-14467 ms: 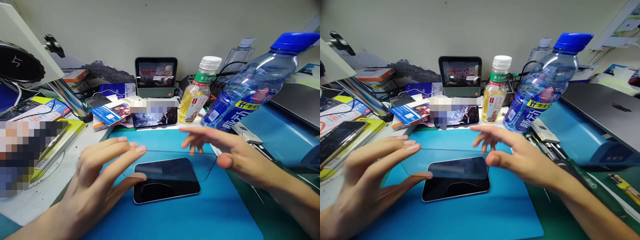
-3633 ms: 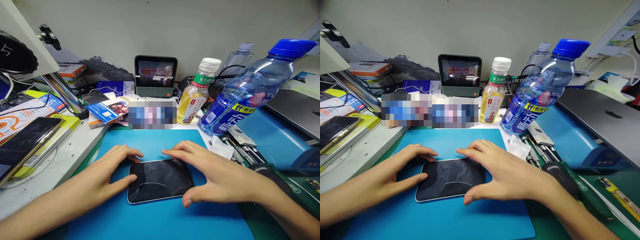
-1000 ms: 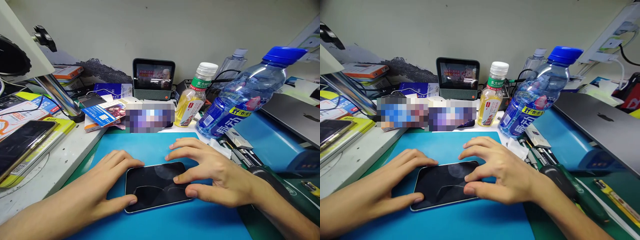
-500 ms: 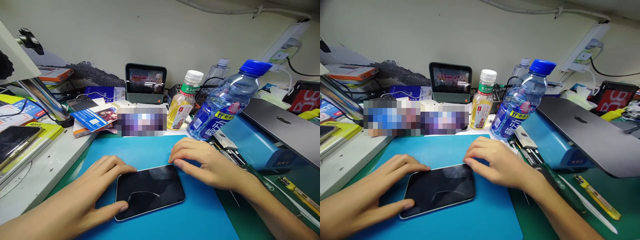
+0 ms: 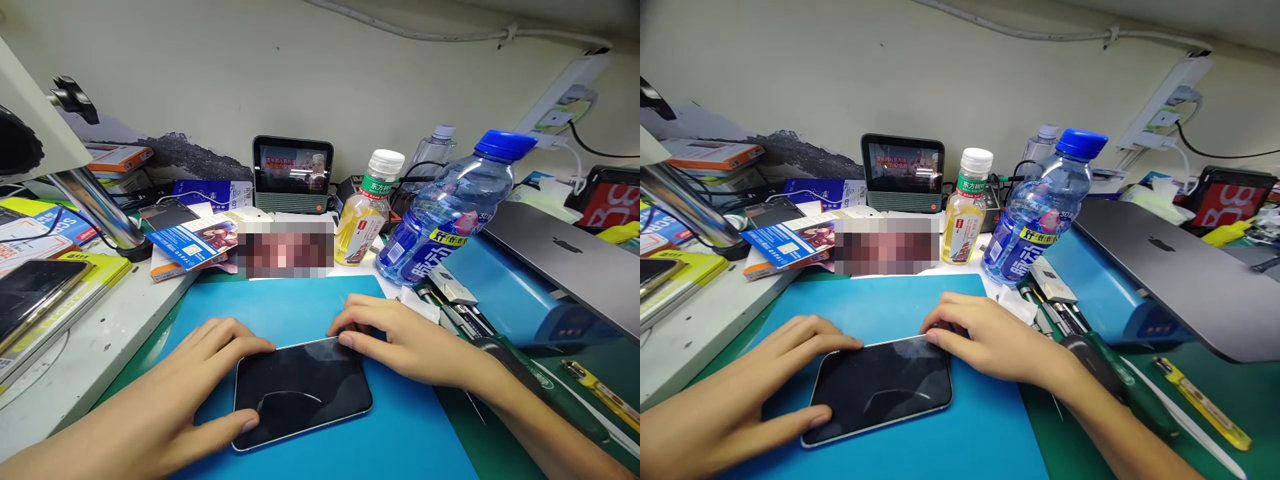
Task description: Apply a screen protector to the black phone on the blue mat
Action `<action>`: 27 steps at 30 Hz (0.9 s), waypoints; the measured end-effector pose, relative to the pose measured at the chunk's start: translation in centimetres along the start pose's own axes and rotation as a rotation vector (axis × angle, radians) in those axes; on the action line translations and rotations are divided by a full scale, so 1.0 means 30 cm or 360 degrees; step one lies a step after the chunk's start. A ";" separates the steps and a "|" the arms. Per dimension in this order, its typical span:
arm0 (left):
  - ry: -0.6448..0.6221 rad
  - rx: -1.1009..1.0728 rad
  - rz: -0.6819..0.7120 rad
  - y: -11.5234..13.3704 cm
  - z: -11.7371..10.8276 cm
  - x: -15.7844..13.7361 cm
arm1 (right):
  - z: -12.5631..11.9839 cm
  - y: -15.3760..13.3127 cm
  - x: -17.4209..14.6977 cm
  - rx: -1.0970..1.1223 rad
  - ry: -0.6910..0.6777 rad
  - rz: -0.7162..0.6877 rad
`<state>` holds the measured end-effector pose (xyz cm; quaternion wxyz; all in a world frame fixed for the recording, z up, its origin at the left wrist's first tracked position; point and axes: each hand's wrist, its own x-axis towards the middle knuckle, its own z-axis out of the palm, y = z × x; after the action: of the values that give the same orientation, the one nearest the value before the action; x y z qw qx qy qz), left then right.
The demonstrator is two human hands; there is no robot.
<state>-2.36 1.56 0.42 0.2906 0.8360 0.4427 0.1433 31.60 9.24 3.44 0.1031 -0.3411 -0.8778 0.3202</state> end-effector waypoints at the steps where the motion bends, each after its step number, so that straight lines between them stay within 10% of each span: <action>1: -0.0011 0.0002 -0.0007 0.002 -0.002 0.002 | -0.002 0.001 0.001 0.0017 -0.0014 0.0010; 27: -0.0174 -0.0239 -0.0213 0.036 -0.018 0.008 | 0.029 0.035 0.030 0.0231 -0.0010 0.0102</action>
<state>-1.78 1.49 1.50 0.3849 0.7871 0.4692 0.1105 31.15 10.00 2.07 0.1145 -0.3596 -0.8412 0.3872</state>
